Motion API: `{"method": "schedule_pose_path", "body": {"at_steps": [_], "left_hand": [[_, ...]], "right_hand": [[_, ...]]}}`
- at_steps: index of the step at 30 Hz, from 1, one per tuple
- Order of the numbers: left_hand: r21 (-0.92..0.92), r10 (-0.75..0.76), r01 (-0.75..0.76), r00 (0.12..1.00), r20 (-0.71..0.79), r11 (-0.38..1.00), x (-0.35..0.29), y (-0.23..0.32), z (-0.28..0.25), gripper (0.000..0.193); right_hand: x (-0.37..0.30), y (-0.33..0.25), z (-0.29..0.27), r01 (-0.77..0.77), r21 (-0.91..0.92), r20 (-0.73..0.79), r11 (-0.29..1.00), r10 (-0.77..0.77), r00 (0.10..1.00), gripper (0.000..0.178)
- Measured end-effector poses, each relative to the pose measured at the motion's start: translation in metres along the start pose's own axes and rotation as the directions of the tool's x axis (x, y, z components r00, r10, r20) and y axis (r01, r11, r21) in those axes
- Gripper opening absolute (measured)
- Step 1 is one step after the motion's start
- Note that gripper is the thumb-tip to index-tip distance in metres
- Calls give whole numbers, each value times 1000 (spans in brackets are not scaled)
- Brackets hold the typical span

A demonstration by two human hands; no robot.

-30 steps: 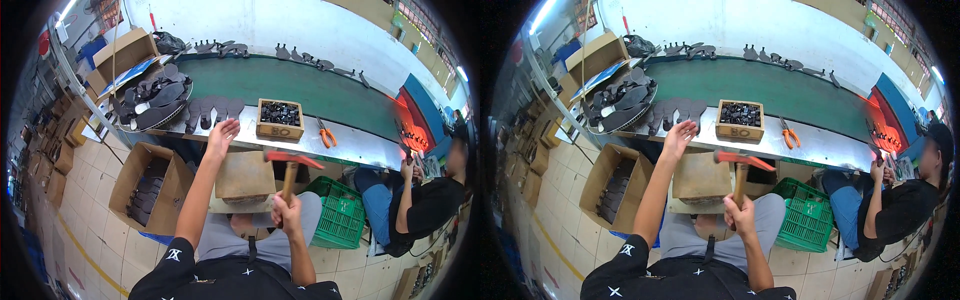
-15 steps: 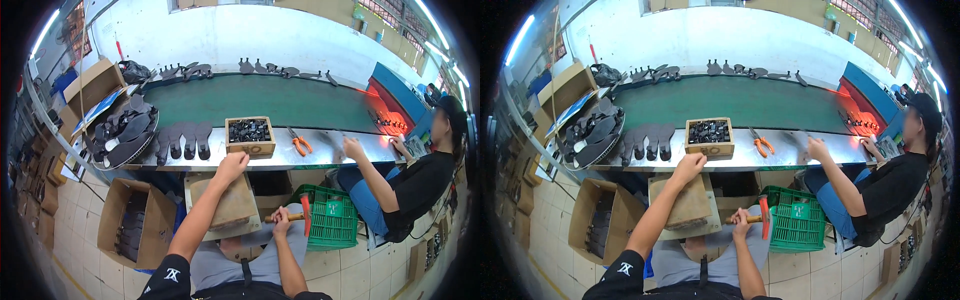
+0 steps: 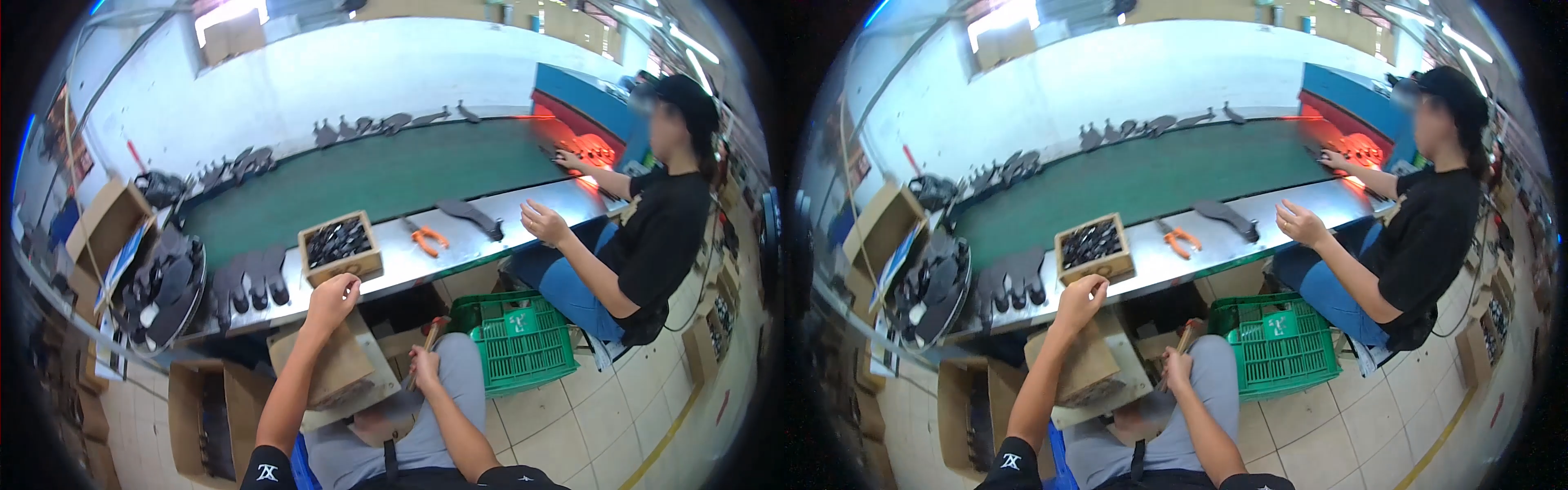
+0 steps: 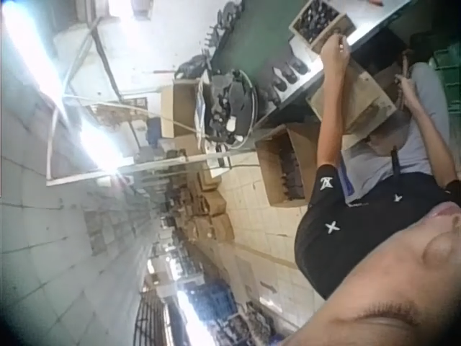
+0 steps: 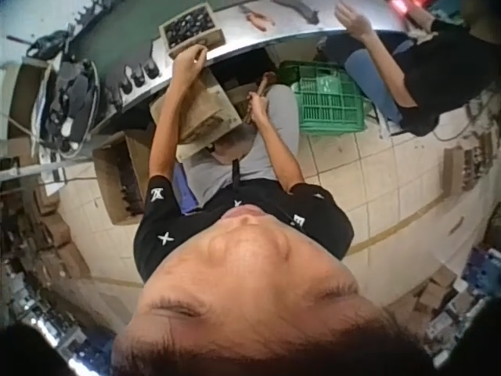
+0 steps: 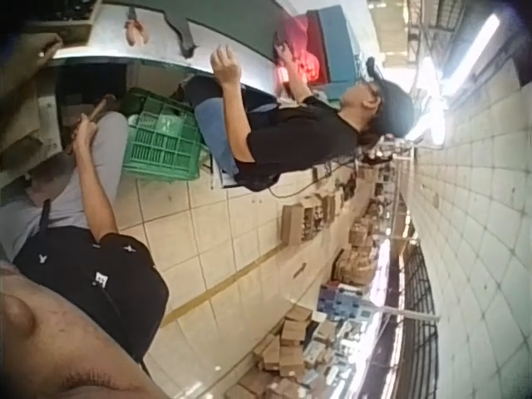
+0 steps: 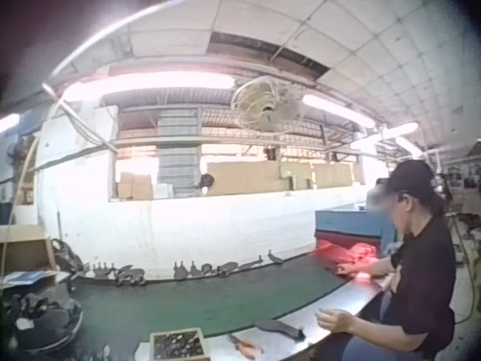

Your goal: Attaching heels to shoe soles using a hammer and small nails.

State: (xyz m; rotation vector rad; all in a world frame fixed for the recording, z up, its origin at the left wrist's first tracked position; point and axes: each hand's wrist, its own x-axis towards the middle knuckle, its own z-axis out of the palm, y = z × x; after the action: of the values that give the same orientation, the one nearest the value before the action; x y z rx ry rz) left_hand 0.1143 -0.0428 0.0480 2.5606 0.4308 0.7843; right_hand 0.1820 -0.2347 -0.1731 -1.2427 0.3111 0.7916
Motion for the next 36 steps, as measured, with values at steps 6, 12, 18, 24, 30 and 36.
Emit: {"method": "schedule_pose_path", "body": {"at_steps": [6, 12, 18, 24, 30, 36], "left_hand": [[-337, 208, -140, 962, 175, 931, 110, 87, 82, 26], [-99, 97, -65, 930, 353, 993, 212, 111, 240, 93], [-144, -15, 7, 999, -51, 989, 176, 136, 310, 42], [-236, 314, -302, 949, 16, 924, 130, 158, 227, 36], [-235, 15, -28, 998, -59, 972, 79, 103, 24, 25], [-628, -165, 152, 986, 38, 763, -28, 20, -54, 19]], "right_hand": [[3, 2, -12, 45, -44, 123, 998, -39, 992, 25], [0, 16, -10, 20, -119, 158, 993, -1, 988, 25], [9, 40, -11, 50, -249, 199, 967, 0, 980, 28], [-2, 30, -17, 56, -346, 138, 937, -8, 990, 28], [9, 25, -10, 56, -318, 109, 946, -22, 994, 24], [16, 28, 1, -82, -217, 155, 973, 117, 981, 22]]}}
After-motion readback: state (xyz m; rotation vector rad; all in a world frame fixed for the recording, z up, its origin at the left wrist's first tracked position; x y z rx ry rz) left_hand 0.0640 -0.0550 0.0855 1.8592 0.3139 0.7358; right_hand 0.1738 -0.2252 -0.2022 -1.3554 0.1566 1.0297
